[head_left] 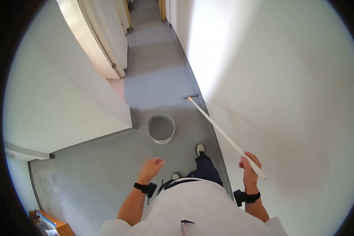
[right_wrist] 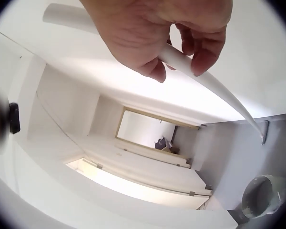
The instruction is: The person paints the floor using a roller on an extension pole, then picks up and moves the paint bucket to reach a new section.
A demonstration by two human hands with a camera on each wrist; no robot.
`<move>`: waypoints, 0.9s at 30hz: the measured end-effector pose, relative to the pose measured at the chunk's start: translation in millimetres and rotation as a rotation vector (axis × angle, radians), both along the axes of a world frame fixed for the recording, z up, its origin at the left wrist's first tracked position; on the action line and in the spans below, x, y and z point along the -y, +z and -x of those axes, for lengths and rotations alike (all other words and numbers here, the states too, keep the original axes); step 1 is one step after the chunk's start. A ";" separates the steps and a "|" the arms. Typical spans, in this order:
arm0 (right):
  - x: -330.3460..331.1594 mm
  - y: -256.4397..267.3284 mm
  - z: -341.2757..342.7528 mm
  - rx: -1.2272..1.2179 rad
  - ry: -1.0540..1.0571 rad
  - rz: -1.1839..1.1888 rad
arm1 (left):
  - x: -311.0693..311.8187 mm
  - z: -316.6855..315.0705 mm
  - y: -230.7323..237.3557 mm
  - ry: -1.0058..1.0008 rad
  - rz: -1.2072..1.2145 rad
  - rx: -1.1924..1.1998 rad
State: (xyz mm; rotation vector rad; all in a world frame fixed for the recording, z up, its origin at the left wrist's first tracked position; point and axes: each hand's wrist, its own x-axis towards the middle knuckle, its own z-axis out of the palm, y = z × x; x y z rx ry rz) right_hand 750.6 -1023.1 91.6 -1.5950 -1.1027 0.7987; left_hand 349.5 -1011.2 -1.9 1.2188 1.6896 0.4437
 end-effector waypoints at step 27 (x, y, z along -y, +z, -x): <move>190.9 -57.5 1.9 0.818 0.611 0.758 | 170.3 -35.8 -120.4 -0.212 -0.145 -0.015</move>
